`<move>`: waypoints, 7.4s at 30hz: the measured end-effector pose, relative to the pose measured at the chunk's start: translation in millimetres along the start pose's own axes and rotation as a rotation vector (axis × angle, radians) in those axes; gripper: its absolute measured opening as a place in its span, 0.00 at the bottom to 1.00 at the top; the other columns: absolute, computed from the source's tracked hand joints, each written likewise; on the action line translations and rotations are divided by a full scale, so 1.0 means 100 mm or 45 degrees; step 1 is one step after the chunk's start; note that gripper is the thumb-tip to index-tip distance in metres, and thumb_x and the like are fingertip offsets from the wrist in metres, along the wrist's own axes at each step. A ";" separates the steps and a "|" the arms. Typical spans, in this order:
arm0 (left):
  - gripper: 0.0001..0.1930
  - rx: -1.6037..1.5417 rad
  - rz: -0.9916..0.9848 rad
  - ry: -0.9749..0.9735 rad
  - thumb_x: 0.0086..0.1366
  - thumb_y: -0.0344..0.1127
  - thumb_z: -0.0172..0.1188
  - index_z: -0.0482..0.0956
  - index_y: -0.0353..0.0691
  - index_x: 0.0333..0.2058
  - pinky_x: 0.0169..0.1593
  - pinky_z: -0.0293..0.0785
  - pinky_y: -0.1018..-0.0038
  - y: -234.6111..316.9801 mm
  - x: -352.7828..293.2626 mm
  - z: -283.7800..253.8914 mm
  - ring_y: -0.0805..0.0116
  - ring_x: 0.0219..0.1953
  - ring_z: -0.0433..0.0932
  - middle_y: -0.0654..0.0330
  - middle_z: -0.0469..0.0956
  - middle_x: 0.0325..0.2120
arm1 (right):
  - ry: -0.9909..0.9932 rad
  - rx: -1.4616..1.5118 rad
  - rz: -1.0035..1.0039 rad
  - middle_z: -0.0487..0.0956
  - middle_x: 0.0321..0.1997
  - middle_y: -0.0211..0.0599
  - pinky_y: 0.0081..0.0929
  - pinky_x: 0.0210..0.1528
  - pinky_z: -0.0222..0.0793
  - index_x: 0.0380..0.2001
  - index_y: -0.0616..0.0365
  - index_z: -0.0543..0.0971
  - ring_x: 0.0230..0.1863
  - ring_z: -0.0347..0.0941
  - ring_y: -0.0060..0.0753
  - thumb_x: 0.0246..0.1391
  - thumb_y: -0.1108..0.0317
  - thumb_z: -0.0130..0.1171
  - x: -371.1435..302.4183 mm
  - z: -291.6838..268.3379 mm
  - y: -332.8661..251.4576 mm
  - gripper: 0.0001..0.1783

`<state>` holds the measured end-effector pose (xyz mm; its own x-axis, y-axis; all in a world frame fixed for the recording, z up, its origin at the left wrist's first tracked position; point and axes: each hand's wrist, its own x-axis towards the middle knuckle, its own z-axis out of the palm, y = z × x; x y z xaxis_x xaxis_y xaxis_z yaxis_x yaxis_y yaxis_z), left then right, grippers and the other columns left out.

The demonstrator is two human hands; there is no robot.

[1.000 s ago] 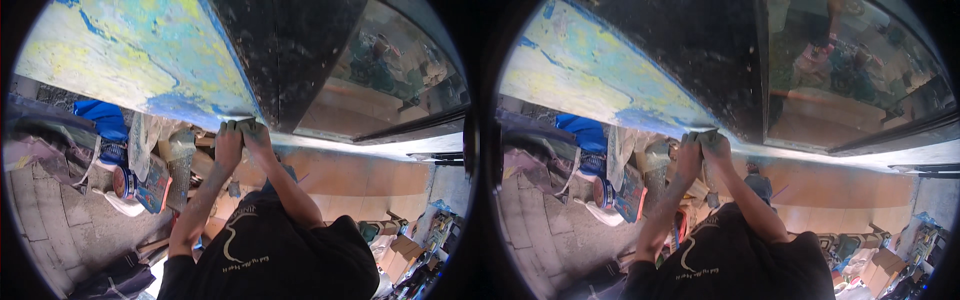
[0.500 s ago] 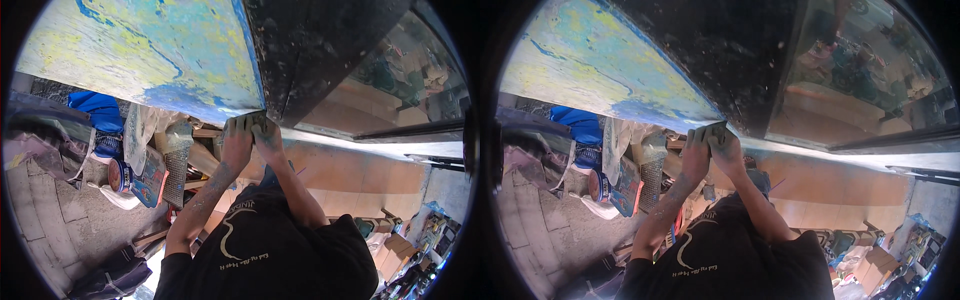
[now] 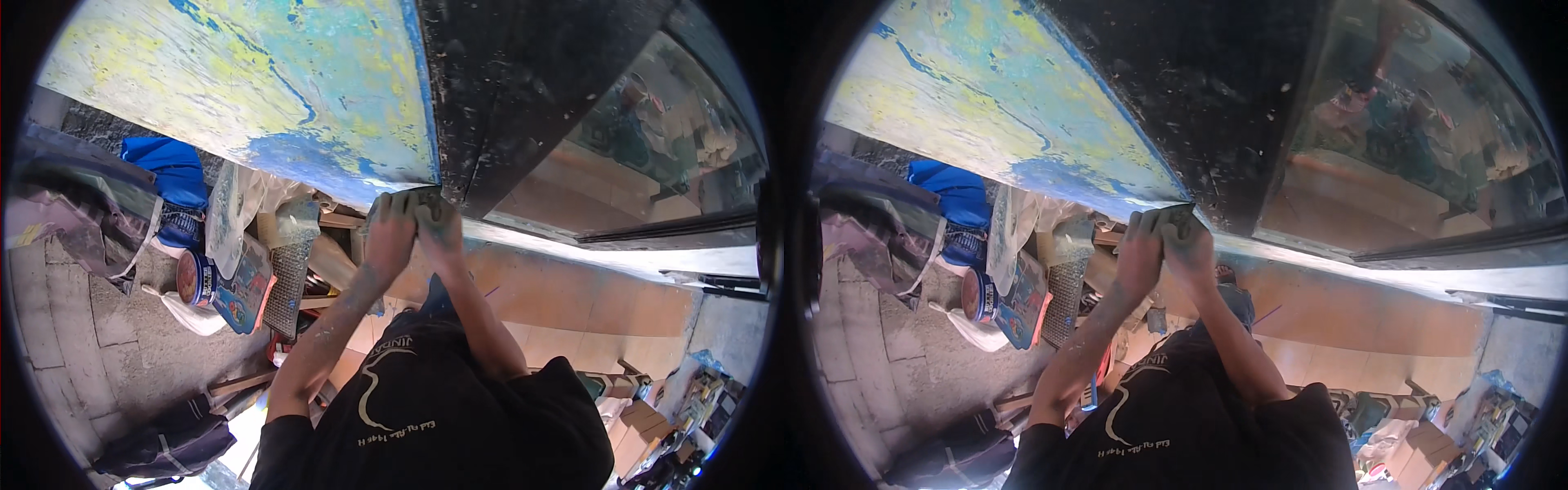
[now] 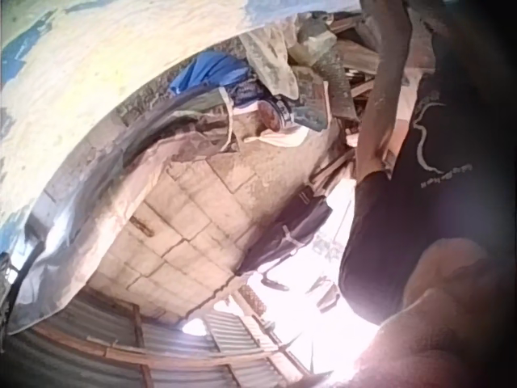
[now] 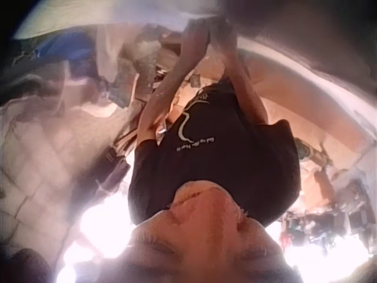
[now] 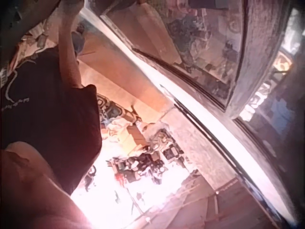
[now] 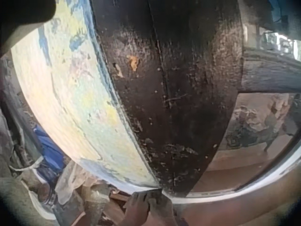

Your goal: The person sands a textured, painted wall using a rectangular sanding block, moving it in circular and linear motions across the surface.

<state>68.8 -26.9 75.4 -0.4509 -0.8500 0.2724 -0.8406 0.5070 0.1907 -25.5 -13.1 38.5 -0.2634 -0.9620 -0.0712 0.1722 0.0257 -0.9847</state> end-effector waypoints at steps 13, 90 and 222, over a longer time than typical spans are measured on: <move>0.14 0.020 -0.021 -0.083 0.44 0.23 0.56 0.71 0.33 0.34 0.42 0.69 0.66 0.10 0.00 -0.21 0.53 0.40 0.67 0.50 0.67 0.36 | 0.017 -0.175 -0.133 0.74 0.21 0.40 0.27 0.25 0.65 0.27 0.67 0.74 0.23 0.68 0.22 0.47 0.73 0.50 0.00 0.02 -0.12 0.07; 0.12 -0.217 -0.072 0.236 0.47 0.25 0.54 0.75 0.34 0.34 0.42 0.71 0.65 0.05 0.05 0.05 0.53 0.42 0.70 0.54 0.74 0.34 | 0.098 0.184 0.209 0.77 0.33 0.45 0.27 0.38 0.66 0.36 0.68 0.75 0.34 0.70 0.29 0.52 0.73 0.45 0.03 0.12 0.20 0.12; 0.42 -0.556 -0.398 0.569 0.47 0.28 0.63 0.51 0.36 0.61 0.63 0.52 0.57 0.74 -0.76 0.67 0.47 0.60 0.56 0.47 0.56 0.58 | -1.143 -1.260 -0.687 0.75 0.25 0.54 0.42 0.29 0.67 0.34 0.66 0.72 0.27 0.74 0.58 0.52 0.66 0.52 0.25 -0.80 -0.52 0.12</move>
<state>21.0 65.6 5.8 0.0380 -0.8726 0.4870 -0.6706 0.3390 0.6598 -117.3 -16.7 75.2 0.6570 -0.7480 0.0942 -0.5689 -0.5739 -0.5890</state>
